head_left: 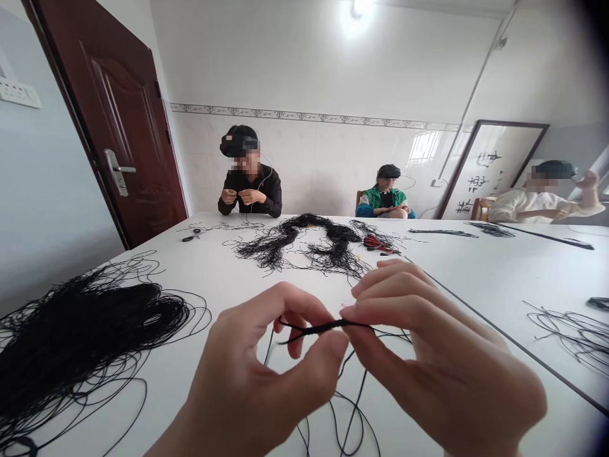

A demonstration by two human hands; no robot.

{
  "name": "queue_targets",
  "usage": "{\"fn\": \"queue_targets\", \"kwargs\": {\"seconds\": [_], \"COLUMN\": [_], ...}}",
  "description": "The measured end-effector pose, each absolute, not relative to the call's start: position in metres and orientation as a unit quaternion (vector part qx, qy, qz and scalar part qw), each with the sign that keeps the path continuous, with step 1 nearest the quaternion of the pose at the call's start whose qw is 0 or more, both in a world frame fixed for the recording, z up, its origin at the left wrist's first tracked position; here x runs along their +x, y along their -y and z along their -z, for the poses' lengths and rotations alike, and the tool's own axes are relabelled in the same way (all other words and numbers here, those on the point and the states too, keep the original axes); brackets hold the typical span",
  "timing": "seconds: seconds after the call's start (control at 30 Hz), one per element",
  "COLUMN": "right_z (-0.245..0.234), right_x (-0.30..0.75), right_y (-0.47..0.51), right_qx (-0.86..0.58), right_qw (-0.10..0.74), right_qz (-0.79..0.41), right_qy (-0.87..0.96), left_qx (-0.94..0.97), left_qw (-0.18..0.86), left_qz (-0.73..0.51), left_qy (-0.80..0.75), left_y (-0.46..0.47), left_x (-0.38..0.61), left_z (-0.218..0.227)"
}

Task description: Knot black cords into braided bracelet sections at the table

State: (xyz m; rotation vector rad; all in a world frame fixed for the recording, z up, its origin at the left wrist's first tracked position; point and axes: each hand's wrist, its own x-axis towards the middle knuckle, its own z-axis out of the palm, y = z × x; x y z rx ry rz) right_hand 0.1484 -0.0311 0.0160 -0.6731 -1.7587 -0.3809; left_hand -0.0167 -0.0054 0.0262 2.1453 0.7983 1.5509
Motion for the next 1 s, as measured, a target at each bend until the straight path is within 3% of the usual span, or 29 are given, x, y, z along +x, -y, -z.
{"fn": "queue_targets", "kwargs": {"seconds": [1.0], "right_z": [-0.016], "right_x": [0.151], "right_y": [0.03], "right_qx": [-0.272], "right_qw": [0.582], "right_qz": [0.17], "right_qy": [0.748], "left_qx": [0.769], "left_qw": [0.135], "left_qz": [-0.573], "left_qy": [-0.249], "left_y": [-0.002], "left_x": [-0.025], "left_z": [-0.014]}}
